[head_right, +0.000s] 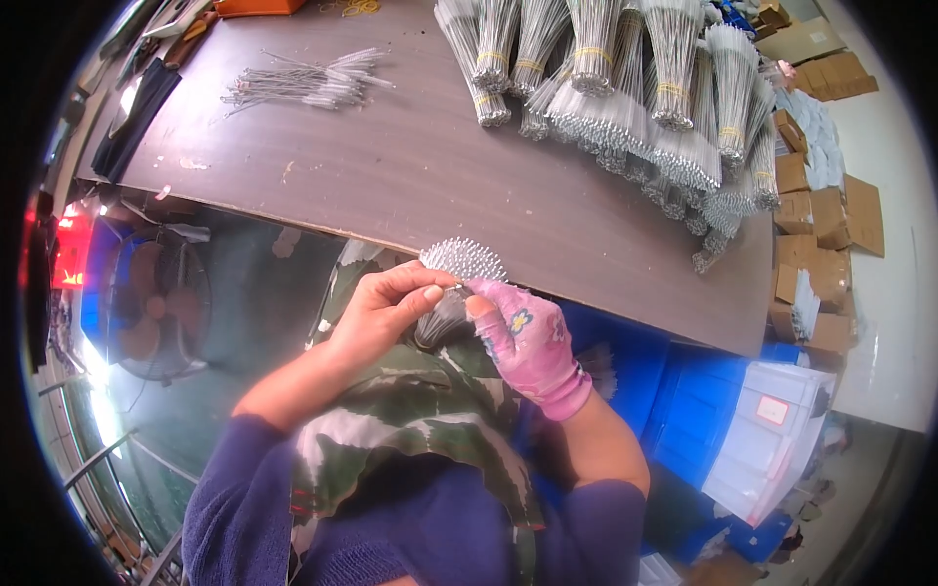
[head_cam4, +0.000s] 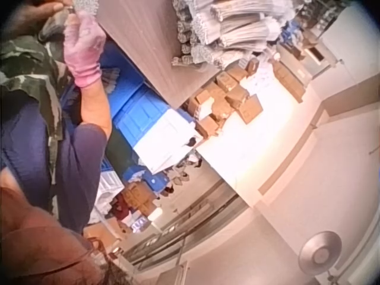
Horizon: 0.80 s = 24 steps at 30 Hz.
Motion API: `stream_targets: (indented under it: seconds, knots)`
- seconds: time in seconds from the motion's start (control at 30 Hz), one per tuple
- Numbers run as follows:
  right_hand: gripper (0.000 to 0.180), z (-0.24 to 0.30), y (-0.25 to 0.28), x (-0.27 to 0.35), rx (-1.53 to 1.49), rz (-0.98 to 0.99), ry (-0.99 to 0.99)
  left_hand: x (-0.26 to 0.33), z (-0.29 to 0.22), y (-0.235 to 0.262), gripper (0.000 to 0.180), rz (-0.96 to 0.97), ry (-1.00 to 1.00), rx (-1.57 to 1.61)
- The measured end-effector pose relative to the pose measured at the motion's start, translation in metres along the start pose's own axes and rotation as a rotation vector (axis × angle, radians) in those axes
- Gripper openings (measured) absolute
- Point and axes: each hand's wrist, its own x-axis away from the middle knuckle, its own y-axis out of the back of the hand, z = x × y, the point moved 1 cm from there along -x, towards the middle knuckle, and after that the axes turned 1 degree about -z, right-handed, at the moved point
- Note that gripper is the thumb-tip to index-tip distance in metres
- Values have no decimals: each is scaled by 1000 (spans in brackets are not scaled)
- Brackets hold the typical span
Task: The person assembles and bundles white bristle brush heads by hand, using pliers and a cutting tool to secure them with rubber bands.
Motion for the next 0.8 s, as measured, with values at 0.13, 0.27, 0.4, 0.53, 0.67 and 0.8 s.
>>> stream_targets:
  seconds: [0.13, 0.27, 0.4, 0.53, 0.67, 0.8]
  knots:
    - [31, -3, 3, -1, -132, 80, -97, 0, -3, 0, 19, -1, -10, -16]
    - [26, 2, 0, 0, 56, 14, 4, 0, -2, 0, 20, 2, -6, 2]
    - [22, 4, -5, -1, 427, -175, 218, 0, -2, -1, 21, -24, 38, -28]
    - [22, 2, -5, -1, 428, -169, 184, 0, -4, -1, 21, -34, 51, -27]
    - [25, -5, -3, -2, 100, -63, 61, -1, -1, 1, 21, -20, 52, -1]
    - [28, -5, -1, -2, -170, 57, -133, 0, 1, 0, 21, -14, 45, -2]
